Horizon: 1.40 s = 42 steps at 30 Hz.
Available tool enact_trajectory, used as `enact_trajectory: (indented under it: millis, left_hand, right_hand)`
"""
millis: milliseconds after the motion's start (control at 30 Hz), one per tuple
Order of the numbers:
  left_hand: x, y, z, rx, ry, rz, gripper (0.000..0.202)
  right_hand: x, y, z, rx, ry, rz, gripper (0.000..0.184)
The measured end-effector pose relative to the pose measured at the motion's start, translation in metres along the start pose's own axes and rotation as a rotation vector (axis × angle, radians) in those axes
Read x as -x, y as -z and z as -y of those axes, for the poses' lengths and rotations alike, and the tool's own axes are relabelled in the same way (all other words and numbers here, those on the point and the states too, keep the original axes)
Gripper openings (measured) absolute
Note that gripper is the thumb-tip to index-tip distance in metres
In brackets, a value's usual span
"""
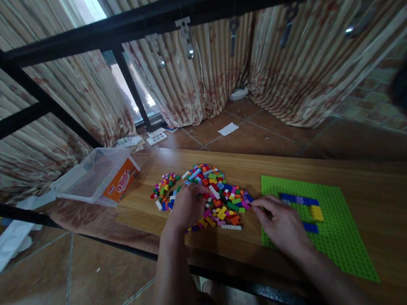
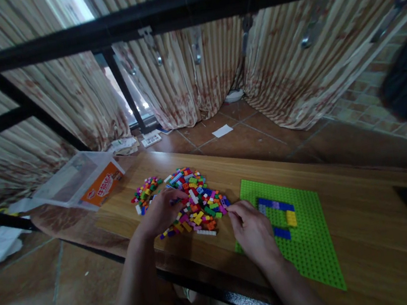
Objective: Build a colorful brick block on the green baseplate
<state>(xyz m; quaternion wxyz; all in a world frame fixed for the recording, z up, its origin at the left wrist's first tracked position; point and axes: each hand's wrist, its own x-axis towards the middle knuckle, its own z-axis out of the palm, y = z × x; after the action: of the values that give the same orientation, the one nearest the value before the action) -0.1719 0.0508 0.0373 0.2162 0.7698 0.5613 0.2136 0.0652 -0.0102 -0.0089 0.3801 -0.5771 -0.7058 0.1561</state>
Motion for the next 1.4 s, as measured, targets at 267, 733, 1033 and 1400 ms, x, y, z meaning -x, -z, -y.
enact_trajectory:
  millis: [267, 733, 1033, 1400]
  left_hand:
    - [0.004, -0.01, -0.009, -0.049, -0.084, 0.059, 0.026]
    - [0.001, -0.012, -0.026, 0.873, 0.037, 0.169, 0.029]
    - [0.001, -0.029, -0.057, 0.888, 0.009, 0.249, 0.027]
    - [0.001, -0.034, -0.058, 0.877, 0.091, 0.215, 0.024]
  right_hand:
    - [0.001, -0.002, 0.0, 0.004, -0.005, 0.015, 0.017]
    - [-0.003, -0.002, 0.025, -0.538, -0.221, -0.087, 0.029]
    - [-0.008, -0.004, 0.029, -0.733, -0.274, -0.11, 0.02]
    - [-0.006, -0.002, 0.023, -0.743, -0.271, -0.035, 0.021]
